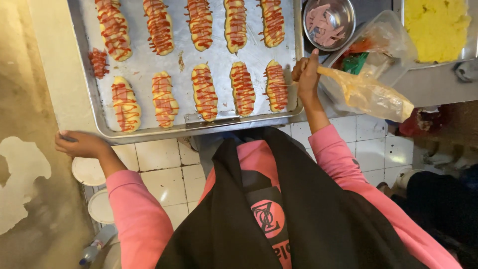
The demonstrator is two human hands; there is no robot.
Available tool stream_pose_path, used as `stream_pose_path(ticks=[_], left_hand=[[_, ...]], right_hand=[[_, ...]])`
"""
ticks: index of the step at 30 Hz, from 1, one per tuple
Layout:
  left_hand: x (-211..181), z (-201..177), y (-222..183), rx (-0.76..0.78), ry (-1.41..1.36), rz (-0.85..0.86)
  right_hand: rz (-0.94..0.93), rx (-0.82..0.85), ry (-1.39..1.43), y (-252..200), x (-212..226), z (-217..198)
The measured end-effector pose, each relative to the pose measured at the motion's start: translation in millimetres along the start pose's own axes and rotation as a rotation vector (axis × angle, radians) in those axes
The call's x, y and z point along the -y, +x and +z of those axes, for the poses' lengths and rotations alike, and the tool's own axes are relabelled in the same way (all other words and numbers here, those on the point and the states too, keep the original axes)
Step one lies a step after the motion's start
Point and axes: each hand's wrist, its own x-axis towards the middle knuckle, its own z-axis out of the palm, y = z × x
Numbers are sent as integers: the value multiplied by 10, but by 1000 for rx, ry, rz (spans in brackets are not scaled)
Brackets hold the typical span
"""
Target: Applying ketchup and mayonnaise sauce to shaped bread dough on a baking tray using piping bags.
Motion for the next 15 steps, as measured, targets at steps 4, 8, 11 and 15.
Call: stream_pose_path(ticks=[4,8,11,15], left_hand=[[-11,-17,-4,24,-16,-24],[-32,-21,-7,22,10,-39],[-9,-9,-5,15,-6,-31],[9,9,-3,12,-36,-43]], right_hand=[[22,-23,34,-86,66,30],[-27,27,-51,-212,97,234],[-50,98,-128,-360,164,457],[-59,189,-224,-444,144,620]])
